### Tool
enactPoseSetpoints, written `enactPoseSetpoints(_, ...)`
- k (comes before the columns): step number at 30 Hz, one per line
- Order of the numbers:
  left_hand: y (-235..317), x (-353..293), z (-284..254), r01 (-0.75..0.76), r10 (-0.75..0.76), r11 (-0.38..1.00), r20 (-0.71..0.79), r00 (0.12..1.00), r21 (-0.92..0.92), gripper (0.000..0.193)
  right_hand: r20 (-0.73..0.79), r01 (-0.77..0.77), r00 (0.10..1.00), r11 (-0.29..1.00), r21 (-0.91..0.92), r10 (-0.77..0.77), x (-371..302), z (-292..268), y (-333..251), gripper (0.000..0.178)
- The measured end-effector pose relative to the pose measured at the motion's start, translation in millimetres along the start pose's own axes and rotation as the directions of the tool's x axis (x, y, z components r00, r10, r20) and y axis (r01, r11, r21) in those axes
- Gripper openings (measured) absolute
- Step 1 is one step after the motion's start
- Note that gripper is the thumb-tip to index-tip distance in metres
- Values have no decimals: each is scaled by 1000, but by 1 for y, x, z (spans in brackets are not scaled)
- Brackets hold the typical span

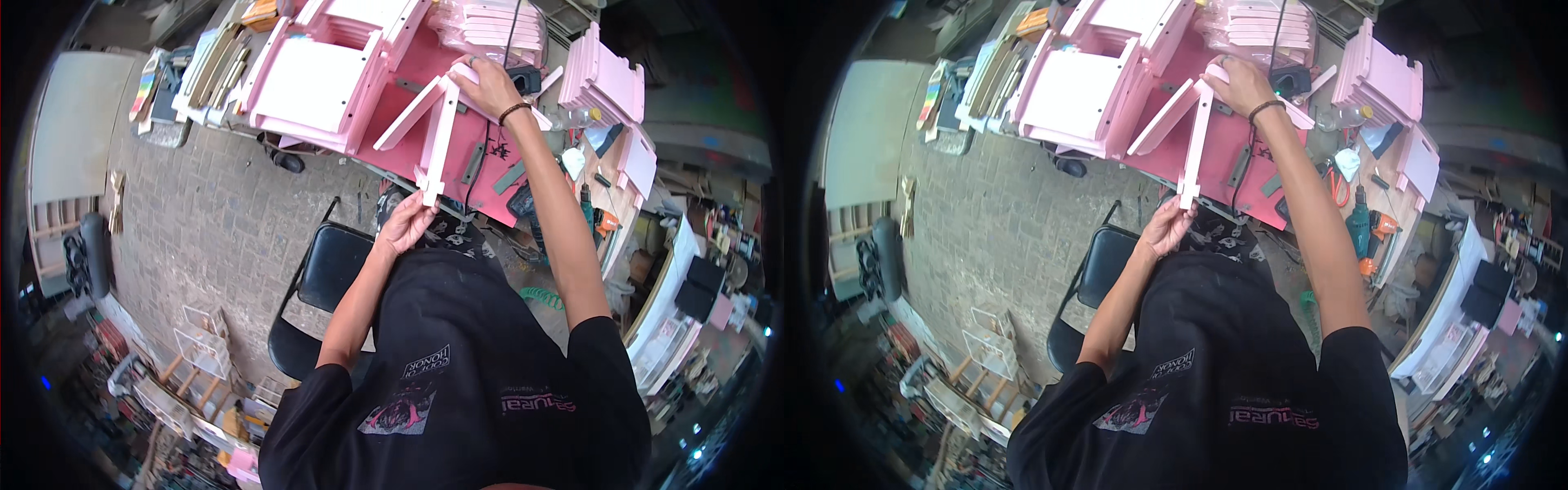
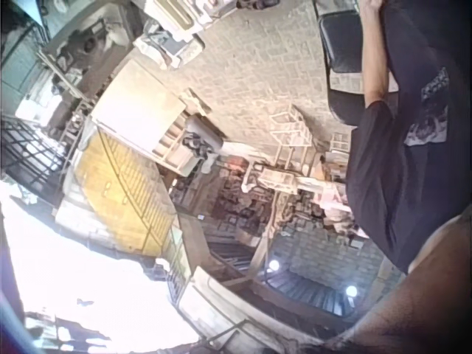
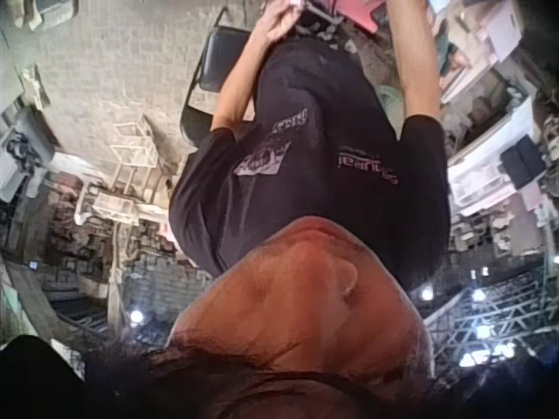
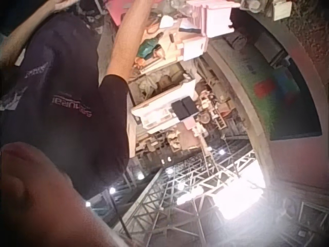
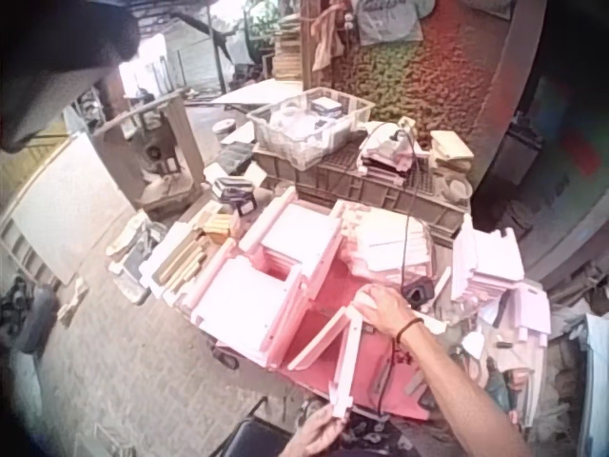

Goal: The recorder is assembling pink-painted wooden panels, measuring and drilling holes to construct a furniture piece.

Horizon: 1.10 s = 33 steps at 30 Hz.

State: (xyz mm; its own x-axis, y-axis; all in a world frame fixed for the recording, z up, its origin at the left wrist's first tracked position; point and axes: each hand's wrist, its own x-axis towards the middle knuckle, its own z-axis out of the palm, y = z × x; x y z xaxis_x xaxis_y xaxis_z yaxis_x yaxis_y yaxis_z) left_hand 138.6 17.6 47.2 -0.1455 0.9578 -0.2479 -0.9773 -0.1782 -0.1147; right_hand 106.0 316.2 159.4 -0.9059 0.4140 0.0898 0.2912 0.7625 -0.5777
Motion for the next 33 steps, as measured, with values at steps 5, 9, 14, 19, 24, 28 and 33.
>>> enactPoseSetpoints(5, 34, -1, 29, 209, 18, 740, -329, 944, 639, 33, 2, -35, 999, 999, 42, 35, -3, 1, 0, 37)
enactPoseSetpoints(9, 47, -2, 49, 158, 303, -216, -87, 949, 964, 41, 12, -94, 996, 992, 82, 93, -5, 5, -4, 33)
enactPoseSetpoints(14, 29, 53, 105, 80, 531, -298, 96, 842, 951, 45, -6, -116, 993, 990, 86, 117, -7, -1, -10, 30)
enactPoseSetpoints(19, 33, 111, 123, 132, 463, -467, 115, 879, 874, 34, -21, -115, 993, 990, 85, 117, -6, 1, -11, 29)
enactPoseSetpoints(24, 26, 116, 108, 110, 473, -627, 264, 841, 771, 40, -60, -93, 993, 988, 123, 101, -7, 7, -9, 28)
enactPoseSetpoints(28, 27, 116, 106, 117, 462, -636, 255, 850, 763, 27, -62, -92, 993, 991, 96, 99, -9, 9, -7, 27)
enactPoseSetpoints(33, 30, 110, 118, 268, 484, -654, 118, 867, 708, 26, -65, -53, 996, 996, 75, 58, -9, 14, -10, 29)
